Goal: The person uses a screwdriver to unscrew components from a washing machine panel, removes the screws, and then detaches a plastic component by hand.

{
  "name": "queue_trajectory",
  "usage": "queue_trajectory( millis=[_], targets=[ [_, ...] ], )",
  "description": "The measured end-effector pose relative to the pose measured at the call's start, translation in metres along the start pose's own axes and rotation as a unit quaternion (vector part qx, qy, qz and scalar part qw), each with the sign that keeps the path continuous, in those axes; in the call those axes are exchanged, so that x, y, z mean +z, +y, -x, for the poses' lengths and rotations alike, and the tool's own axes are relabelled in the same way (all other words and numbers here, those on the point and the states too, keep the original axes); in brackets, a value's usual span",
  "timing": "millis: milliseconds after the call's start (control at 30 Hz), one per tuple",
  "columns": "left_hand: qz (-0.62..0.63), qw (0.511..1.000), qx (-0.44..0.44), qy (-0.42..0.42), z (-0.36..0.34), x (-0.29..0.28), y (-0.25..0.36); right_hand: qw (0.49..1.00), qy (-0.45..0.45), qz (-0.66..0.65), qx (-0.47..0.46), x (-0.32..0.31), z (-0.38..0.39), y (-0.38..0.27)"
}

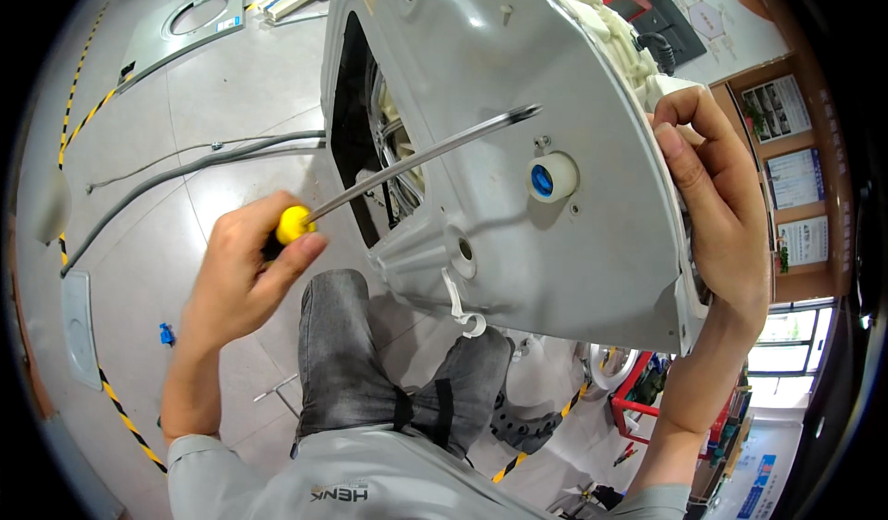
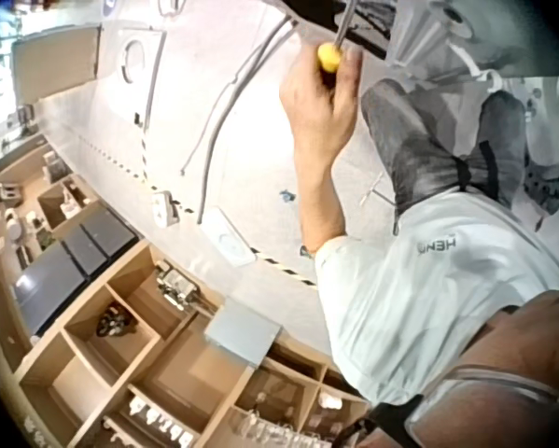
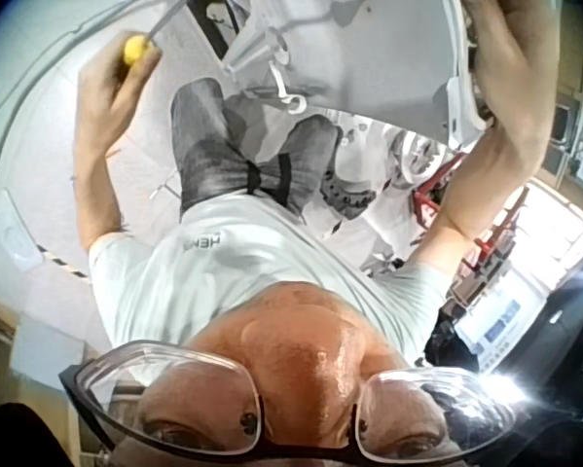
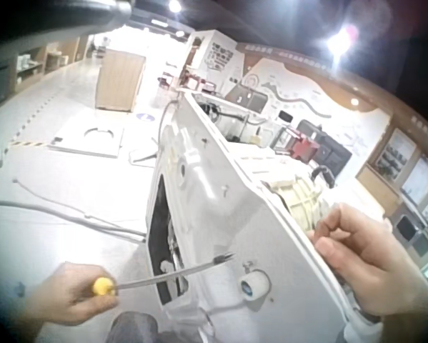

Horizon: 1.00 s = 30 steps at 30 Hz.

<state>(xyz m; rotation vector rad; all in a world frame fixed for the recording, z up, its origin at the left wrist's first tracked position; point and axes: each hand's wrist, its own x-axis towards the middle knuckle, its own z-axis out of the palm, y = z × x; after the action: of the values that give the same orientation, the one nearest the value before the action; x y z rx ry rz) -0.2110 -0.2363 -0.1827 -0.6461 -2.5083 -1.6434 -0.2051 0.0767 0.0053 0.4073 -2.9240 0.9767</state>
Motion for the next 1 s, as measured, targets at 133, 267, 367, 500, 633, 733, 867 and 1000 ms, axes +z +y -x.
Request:
queue_trajectory(
  millis=[133,267,367,500,633,733,867,1000],
  targets=[
    [-0.076,0.997,-0.007,-0.001,0.012,-0.009,0.004,0.999,0.02,-0.027,0.012,0.003,0.001,-0.002],
    [-0.095,0.995,0.025,0.0,0.007,-0.001,0.005,0.999,0.039,-0.021,-0.003,0.008,0.001,-0.003],
    [-0.111,0.992,0.051,0.016,0.0,0.006,0.001,0.999,0.029,-0.017,-0.005,0.007,0.0,-0.004],
    [-0.113,0.992,0.049,0.018,-0.002,0.006,-0.001,0.999,0.021,-0.029,-0.006,0.006,0.001,-0.003],
    [-0.11,0.993,0.041,0.012,-0.001,0.005,-0.003,1.0,0.021,-0.014,-0.002,0.004,0.002,-0.001],
    [-0.106,0.993,0.044,0.01,-0.002,0.005,-0.004,1.0,0.02,0.004,-0.014,0.003,0.001,0.001],
    [-0.12,0.991,0.055,0.01,-0.003,0.006,-0.006,1.0,0.007,0.002,0.001,0.0,0.001,0.002],
    [-0.113,0.992,0.054,0.011,-0.004,0.008,-0.005,1.0,0.001,0.002,0.018,-0.001,0.002,0.002]
  ],
)
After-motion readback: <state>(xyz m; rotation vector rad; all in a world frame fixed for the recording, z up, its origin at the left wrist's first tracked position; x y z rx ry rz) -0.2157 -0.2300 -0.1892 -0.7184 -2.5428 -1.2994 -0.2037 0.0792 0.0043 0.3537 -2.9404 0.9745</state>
